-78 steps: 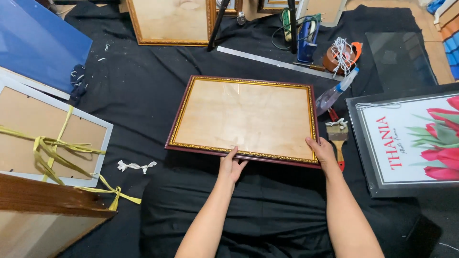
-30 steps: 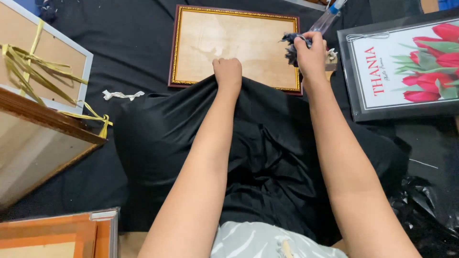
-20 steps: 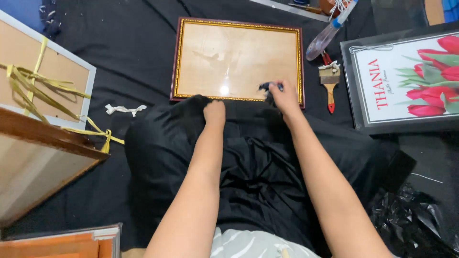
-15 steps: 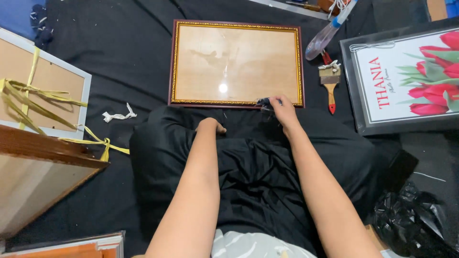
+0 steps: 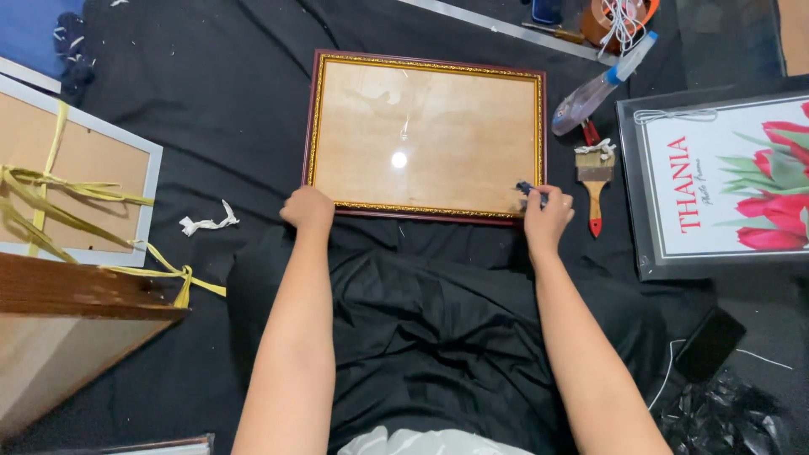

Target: The person wipes the back of a picture frame with a cloth, then flips it to clean the front glass with a brush. They repeat this process on a second picture frame.

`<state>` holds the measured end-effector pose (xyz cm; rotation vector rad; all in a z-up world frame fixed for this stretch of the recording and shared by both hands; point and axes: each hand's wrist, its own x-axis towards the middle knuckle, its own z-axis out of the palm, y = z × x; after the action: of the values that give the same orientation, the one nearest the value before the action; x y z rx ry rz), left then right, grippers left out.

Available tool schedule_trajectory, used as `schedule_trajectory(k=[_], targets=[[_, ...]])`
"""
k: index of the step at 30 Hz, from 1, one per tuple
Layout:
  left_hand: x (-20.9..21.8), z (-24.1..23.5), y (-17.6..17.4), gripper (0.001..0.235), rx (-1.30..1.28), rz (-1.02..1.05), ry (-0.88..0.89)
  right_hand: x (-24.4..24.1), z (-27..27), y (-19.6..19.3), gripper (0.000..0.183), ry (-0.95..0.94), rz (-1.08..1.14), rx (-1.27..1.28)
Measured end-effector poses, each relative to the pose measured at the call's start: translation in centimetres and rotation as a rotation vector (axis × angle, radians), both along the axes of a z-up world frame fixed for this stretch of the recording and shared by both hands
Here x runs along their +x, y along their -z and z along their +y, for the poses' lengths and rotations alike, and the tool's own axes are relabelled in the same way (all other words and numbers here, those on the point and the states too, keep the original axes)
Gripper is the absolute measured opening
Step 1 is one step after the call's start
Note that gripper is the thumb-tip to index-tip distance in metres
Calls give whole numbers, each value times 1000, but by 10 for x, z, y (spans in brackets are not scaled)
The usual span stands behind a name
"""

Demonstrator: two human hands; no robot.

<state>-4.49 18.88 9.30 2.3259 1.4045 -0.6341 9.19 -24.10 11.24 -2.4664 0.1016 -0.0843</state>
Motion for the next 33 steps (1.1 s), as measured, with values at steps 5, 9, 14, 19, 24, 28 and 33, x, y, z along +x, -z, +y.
schedule_trajectory(k=[5,9,14,19,24,28,33], targets=[[-14,31,37,41,-16,-386,-147,52,-48,82,21,77,-2,-151],[-4,24,54,65,-126,-358,-257,39,-62,109,56,102,423,-245],[0,22,50,63,-52,-429,-280,31,-54,109,57,140,384,-244],[-12,26,56,53,10,-419,-129,51,-88,141,68,199,357,-158],[-19,26,58,64,-51,-371,-42,44,-92,128,63,155,343,-212],[-17,16,40,84,-117,-344,-46,38,-94,140,50,152,237,-198],[-6,-13,-14,108,-158,-234,-51,25,-77,138,48,180,133,-258]])
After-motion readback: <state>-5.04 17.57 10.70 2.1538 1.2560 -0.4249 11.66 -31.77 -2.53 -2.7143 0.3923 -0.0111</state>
